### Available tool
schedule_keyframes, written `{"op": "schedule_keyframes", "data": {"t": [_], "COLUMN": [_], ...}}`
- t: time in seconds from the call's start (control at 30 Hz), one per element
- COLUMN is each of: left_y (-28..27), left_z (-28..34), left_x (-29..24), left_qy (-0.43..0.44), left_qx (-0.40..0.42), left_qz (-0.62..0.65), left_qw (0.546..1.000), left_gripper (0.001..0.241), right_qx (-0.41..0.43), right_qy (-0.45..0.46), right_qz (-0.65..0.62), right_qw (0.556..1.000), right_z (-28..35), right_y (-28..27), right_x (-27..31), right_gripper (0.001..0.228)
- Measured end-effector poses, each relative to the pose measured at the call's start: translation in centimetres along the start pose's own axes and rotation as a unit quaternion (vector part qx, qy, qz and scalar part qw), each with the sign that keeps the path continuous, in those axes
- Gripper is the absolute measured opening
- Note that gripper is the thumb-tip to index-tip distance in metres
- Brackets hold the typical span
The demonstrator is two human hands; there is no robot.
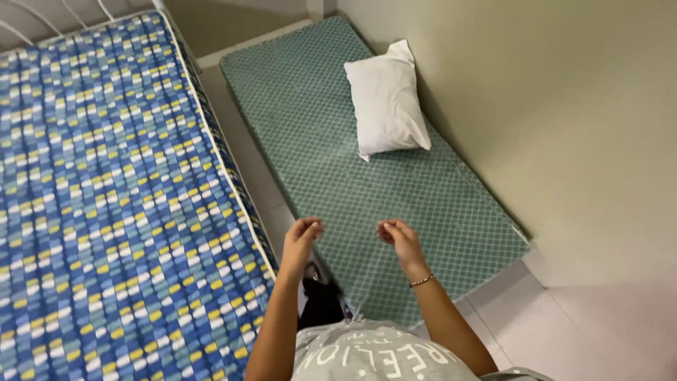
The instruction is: The person folds a white sheet and a green patterned cloth on a bed and places them on a chair. They then fold a white pillowcase and a blue patterned pillowcase on the bed.
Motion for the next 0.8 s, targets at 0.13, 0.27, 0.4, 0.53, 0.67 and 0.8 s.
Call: {"op": "schedule_keyframes", "data": {"t": [0.13, 0.27, 0.4, 0.53, 0.67, 0.8], "left_y": [-3.6, -8.7, -15.0, -20.3, -20.0, -17.7], "left_z": [-5.3, -11.9, -19.4, -25.5, -29.5, -32.9], "left_x": [-0.1, -0.7, -1.7, -2.8, -4.9, -3.1], "left_qy": [-0.037, -0.050, -0.049, -0.040, -0.058, -0.075], "left_qx": [-0.016, -0.027, -0.027, -0.019, -0.023, -0.005], "left_qz": [-0.019, 0.002, 0.005, -0.005, -0.049, -0.026], "left_qw": [0.999, 0.998, 0.998, 0.999, 0.997, 0.997], "left_gripper": [0.028, 0.027, 0.025, 0.022, 0.022, 0.021], "right_qx": [-0.026, -0.035, -0.019, 0.060, 0.043, -0.084], "right_qy": [0.011, -0.021, -0.016, -0.075, -0.100, -0.030], "right_qz": [0.007, -0.004, -0.066, -0.054, -0.039, -0.028], "right_qw": [1.000, 0.999, 0.998, 0.994, 0.993, 0.996], "right_z": [-4.3, -11.7, -19.3, -20.8, -22.1, -24.9], "right_y": [2.9, 6.7, 13.5, 20.5, 20.0, 14.3], "right_x": [1.7, 1.4, 1.5, 9.7, 10.9, 5.9], "right_gripper": [0.025, 0.024, 0.022, 0.024, 0.025, 0.023]}}
Point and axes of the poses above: each hand's wrist, its own z-axis away from the middle knuckle, its own y-axis out of the palm, x = y × z, the point moved 10 cm from there along -z, towards the middle knuckle, and after that the axes turned 6 degrees about z, right-handed, at the moved point
